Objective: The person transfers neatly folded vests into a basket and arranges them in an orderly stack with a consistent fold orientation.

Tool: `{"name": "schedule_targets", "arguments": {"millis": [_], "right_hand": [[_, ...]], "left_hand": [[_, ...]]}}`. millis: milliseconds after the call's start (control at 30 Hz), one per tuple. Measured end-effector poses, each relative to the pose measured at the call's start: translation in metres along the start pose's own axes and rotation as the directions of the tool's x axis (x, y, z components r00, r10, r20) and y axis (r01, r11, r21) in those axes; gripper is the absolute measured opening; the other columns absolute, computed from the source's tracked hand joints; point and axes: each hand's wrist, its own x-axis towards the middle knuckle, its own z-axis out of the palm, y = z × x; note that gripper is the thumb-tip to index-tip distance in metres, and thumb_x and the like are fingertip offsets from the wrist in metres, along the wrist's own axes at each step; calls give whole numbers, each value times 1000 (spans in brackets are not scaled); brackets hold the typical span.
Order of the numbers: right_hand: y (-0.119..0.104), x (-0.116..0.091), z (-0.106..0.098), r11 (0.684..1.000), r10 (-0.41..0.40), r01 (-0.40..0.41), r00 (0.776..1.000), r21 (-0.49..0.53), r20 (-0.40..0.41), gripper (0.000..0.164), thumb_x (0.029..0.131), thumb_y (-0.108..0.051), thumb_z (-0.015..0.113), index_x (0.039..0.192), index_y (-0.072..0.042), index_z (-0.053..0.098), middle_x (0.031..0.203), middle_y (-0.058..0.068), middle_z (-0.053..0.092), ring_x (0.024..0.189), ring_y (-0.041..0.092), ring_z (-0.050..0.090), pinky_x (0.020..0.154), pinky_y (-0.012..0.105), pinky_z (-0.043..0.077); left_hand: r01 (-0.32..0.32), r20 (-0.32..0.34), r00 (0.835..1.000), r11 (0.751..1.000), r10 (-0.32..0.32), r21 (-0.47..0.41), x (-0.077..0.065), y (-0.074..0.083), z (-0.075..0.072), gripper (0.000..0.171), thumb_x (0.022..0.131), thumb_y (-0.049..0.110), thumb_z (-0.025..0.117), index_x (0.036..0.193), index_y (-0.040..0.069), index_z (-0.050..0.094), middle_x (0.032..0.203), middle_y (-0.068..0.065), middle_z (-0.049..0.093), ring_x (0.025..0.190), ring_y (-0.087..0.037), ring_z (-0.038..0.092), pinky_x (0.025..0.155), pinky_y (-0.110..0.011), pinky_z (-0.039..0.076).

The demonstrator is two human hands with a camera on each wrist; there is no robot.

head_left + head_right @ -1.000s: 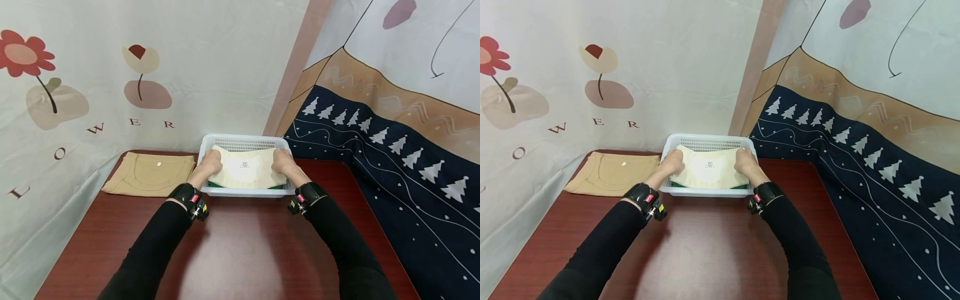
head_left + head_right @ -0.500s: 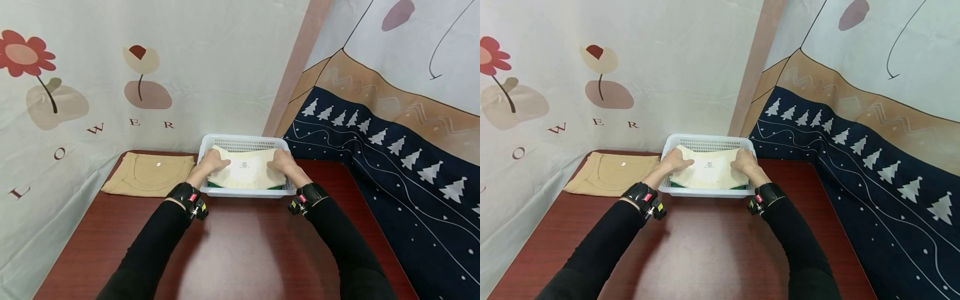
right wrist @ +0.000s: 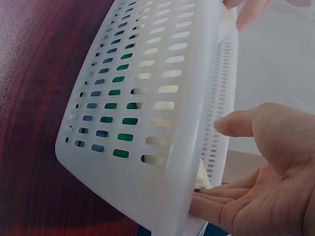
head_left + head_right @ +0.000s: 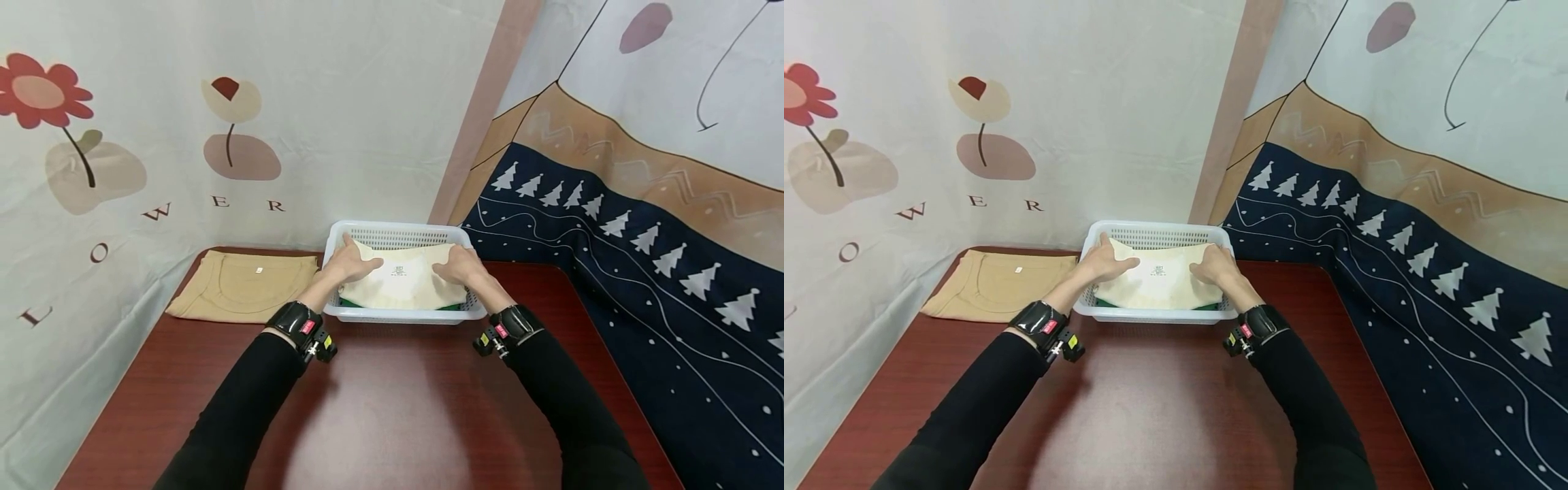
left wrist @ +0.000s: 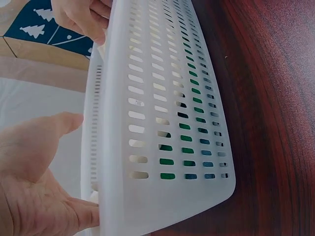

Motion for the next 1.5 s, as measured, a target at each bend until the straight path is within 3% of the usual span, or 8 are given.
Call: {"name": "schedule_targets", "arguments": {"millis": [100, 300, 400, 567, 867, 1267, 1500], "right_hand": [[0, -4, -2, 1000, -14, 14, 1000, 0, -12, 66, 108, -43, 65, 146, 11, 60, 127, 24, 70, 112, 35, 64, 97, 44, 58], [3, -14, -6, 999, -45, 45, 999, 22, -27, 74, 108, -48, 63, 151, 12, 56, 143, 30, 68, 120, 38, 68, 102, 48, 61], [4, -20, -8, 997, -55, 56, 998, 48, -25, 78, 109, -49, 63, 158, 11, 51, 156, 31, 62, 132, 41, 67, 111, 52, 60], [6, -29, -11, 992, -78, 81, 997, 96, -27, 89, 110, -50, 63, 171, 8, 35, 173, 32, 47, 153, 46, 56, 126, 62, 51], [8, -35, -13, 979, -147, 160, 984, 128, -101, 93, 108, -57, 63, 171, 6, 35, 163, 34, 56, 148, 47, 60, 123, 66, 52], [5, -45, -9, 962, -177, 203, 973, 184, -148, 102, 107, -70, 58, 179, -5, 25, 184, 26, 30, 168, 48, 37, 135, 71, 34], [-5, -58, -4, 943, -244, 277, 953, 187, -180, 98, 108, -66, 61, 179, -7, 27, 184, 22, 34, 168, 43, 39, 137, 66, 35]], "left_hand": [[-20, -19, 1000, 1000, 20, 3, -14, 3, -4, 137, 100, 74, 65, 175, -4, -20, 181, -34, 30, 170, -48, 33, 138, -56, 37], [-76, -25, 997, 997, 77, 19, -71, 23, -23, 126, 104, 72, 60, 178, -4, -10, 179, -35, 33, 163, -48, 46, 134, -57, 43], [-105, -37, 994, 994, 106, 19, -83, 25, -29, 122, 105, 72, 59, 179, -1, -5, 182, -32, 30, 168, -47, 39, 137, -57, 39], [-164, -71, 984, 986, 165, 20, -87, 22, -34, 118, 104, 71, 62, 180, -2, 7, 185, -29, 27, 171, -47, 32, 139, -58, 34], [-262, -166, 949, 964, 267, 55, -99, 18, -44, 107, 103, 70, 64, 177, 1, 29, 182, -24, 37, 169, -46, 38, 137, -62, 37], [-285, -277, 911, 952, 305, 109, -115, -10, -58, 97, 101, 73, 63, 174, 12, 43, 179, -19, 45, 167, -46, 40, 136, -67, 35], [-247, -298, 917, 964, 265, 98, -129, -34, -64, 100, 103, 79, 57, 176, 14, 39, 183, -19, 37, 171, -47, 33, 137, -70, 30]]}}
